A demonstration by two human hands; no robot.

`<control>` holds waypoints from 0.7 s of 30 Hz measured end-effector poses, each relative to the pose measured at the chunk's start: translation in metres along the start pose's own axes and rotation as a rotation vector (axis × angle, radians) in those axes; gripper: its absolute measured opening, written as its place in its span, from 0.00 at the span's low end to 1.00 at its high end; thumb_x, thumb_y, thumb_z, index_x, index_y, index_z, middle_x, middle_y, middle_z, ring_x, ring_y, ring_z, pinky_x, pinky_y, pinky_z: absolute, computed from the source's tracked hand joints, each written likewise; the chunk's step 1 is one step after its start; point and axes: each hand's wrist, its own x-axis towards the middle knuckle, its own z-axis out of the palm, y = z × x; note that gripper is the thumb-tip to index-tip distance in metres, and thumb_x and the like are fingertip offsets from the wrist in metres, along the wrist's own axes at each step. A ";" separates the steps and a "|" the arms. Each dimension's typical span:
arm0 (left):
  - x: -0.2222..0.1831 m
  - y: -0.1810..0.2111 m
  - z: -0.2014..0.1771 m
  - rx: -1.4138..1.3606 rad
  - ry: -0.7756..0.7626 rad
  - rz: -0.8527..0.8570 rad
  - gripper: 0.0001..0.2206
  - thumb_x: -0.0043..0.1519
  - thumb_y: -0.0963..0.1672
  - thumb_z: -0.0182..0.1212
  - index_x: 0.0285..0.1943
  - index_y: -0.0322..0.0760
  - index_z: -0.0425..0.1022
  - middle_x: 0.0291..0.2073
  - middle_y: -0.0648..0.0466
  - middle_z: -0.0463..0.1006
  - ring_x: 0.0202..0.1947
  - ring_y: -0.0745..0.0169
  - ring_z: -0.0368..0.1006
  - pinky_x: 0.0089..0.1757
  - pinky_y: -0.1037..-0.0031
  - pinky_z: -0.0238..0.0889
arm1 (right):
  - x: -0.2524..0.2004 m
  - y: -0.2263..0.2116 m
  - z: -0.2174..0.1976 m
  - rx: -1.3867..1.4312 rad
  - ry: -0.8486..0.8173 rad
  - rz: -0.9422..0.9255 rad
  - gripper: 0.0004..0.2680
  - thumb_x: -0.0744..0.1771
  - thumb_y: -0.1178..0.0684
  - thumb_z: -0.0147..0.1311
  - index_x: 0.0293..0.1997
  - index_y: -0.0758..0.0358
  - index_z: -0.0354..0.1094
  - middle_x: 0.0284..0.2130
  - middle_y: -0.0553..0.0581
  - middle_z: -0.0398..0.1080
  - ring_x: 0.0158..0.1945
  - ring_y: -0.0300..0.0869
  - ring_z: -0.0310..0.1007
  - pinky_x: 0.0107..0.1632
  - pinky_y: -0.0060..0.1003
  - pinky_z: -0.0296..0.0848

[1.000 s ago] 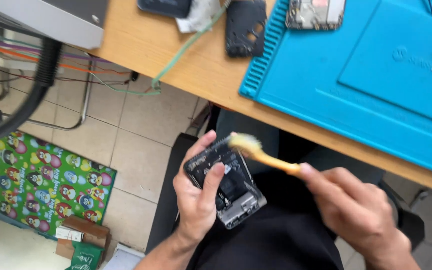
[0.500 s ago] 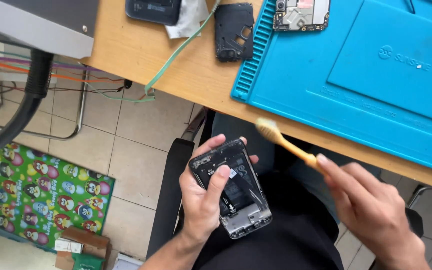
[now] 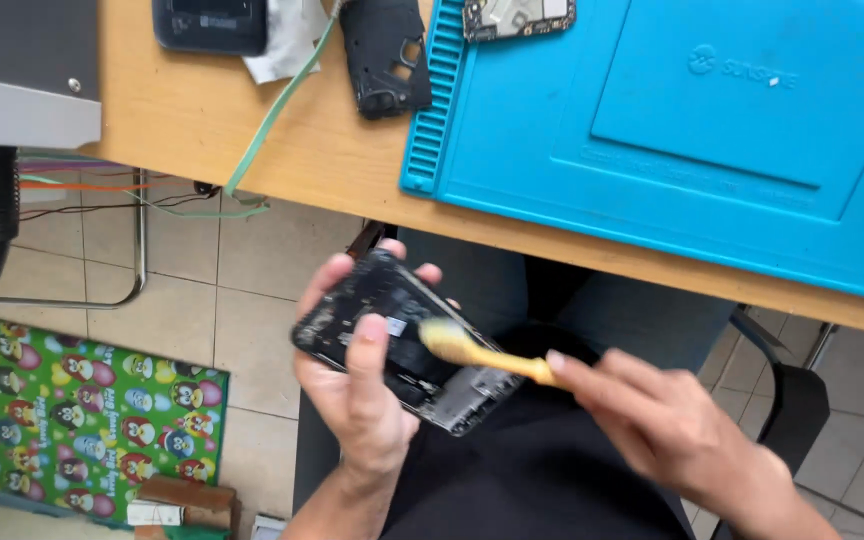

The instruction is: Disassembling and cleaning the internal components of a mobile phone using specialized repair tools.

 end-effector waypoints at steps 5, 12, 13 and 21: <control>0.013 0.004 -0.006 -0.025 0.123 0.044 0.21 0.64 0.41 0.59 0.66 0.36 0.65 0.60 0.30 0.72 0.48 0.33 0.77 0.44 0.51 0.77 | -0.022 0.011 0.000 0.006 0.034 0.104 0.17 0.68 0.57 0.50 0.66 0.56 0.65 0.30 0.48 0.65 0.22 0.39 0.60 0.25 0.30 0.67; 0.010 0.002 0.004 0.029 0.167 0.174 0.21 0.64 0.42 0.59 0.67 0.42 0.65 0.61 0.31 0.70 0.48 0.32 0.77 0.40 0.50 0.78 | -0.024 0.014 0.005 0.017 -0.003 0.101 0.18 0.69 0.57 0.49 0.70 0.56 0.60 0.28 0.50 0.61 0.23 0.42 0.60 0.25 0.36 0.65; 0.014 0.003 0.004 0.051 0.212 0.203 0.21 0.63 0.42 0.59 0.67 0.43 0.64 0.61 0.31 0.71 0.47 0.32 0.77 0.40 0.50 0.78 | -0.032 0.021 0.005 -0.025 -0.004 0.184 0.19 0.69 0.56 0.48 0.71 0.53 0.60 0.28 0.49 0.59 0.23 0.42 0.58 0.26 0.33 0.66; 0.022 0.003 0.019 -0.037 0.255 0.193 0.22 0.64 0.42 0.56 0.69 0.42 0.64 0.63 0.36 0.70 0.50 0.36 0.76 0.45 0.54 0.75 | -0.044 0.028 0.022 0.044 0.130 0.173 0.16 0.69 0.58 0.50 0.66 0.57 0.65 0.32 0.49 0.66 0.25 0.40 0.63 0.29 0.34 0.66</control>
